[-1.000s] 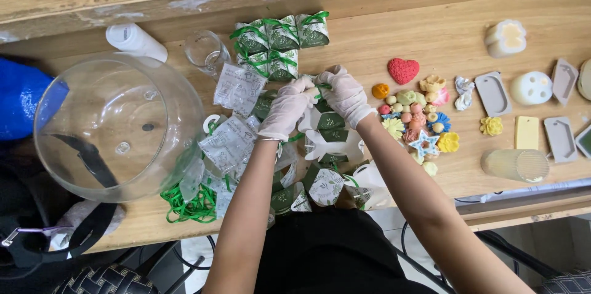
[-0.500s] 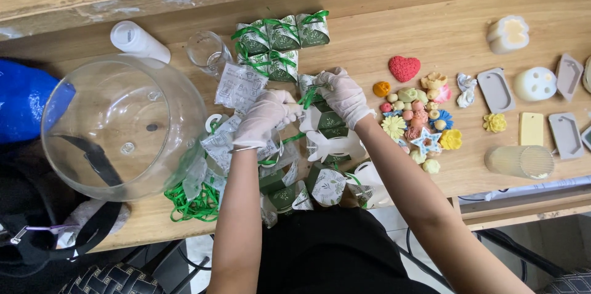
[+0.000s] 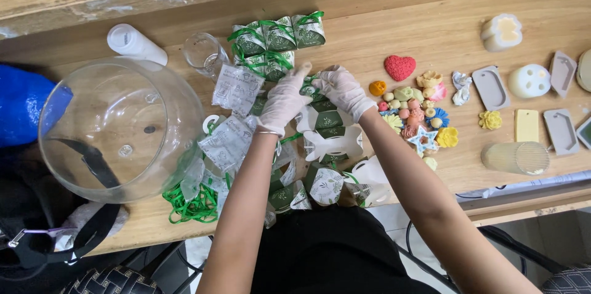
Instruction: Packaging small decorative wax items and candles into paper boxes and organizing gift supplies.
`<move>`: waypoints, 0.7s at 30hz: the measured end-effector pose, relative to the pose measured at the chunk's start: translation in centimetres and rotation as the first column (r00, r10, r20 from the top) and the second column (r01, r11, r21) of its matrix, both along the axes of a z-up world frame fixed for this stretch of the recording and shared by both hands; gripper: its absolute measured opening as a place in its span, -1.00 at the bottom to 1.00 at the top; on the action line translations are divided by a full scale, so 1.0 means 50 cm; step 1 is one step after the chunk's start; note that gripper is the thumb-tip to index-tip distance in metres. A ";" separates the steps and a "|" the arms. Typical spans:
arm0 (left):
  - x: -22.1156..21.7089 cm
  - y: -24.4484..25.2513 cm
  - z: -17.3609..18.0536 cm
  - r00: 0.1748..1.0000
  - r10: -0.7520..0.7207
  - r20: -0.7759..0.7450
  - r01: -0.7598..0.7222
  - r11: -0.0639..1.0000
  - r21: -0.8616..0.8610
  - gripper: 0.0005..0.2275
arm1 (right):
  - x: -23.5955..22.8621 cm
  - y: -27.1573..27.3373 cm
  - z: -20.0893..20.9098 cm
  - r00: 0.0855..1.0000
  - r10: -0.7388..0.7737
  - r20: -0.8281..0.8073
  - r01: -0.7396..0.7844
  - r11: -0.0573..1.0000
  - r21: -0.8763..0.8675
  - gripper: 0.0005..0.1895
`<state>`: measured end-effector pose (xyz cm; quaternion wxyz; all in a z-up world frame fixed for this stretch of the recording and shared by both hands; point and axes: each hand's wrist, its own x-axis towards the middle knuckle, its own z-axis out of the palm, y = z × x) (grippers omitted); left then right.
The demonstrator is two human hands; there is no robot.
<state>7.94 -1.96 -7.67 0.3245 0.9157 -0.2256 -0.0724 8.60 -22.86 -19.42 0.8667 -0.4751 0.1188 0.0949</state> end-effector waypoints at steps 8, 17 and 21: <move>-0.003 -0.030 0.009 0.993 0.120 0.001 -0.119 0.985 0.128 -0.68 | 0.000 -0.017 0.255 0.917 -0.126 0.380 0.396 0.155 -0.905 -0.54; -0.014 -0.082 -0.093 0.973 0.229 -0.017 -0.230 0.968 -0.104 -0.67 | -0.079 0.035 0.213 0.891 0.092 0.445 0.404 0.289 -0.868 -0.83; -0.034 -0.075 -0.057 0.976 0.217 -0.015 -0.216 0.956 -0.197 -0.64 | -0.091 0.049 0.158 0.867 0.103 0.487 0.418 0.382 -0.825 -0.76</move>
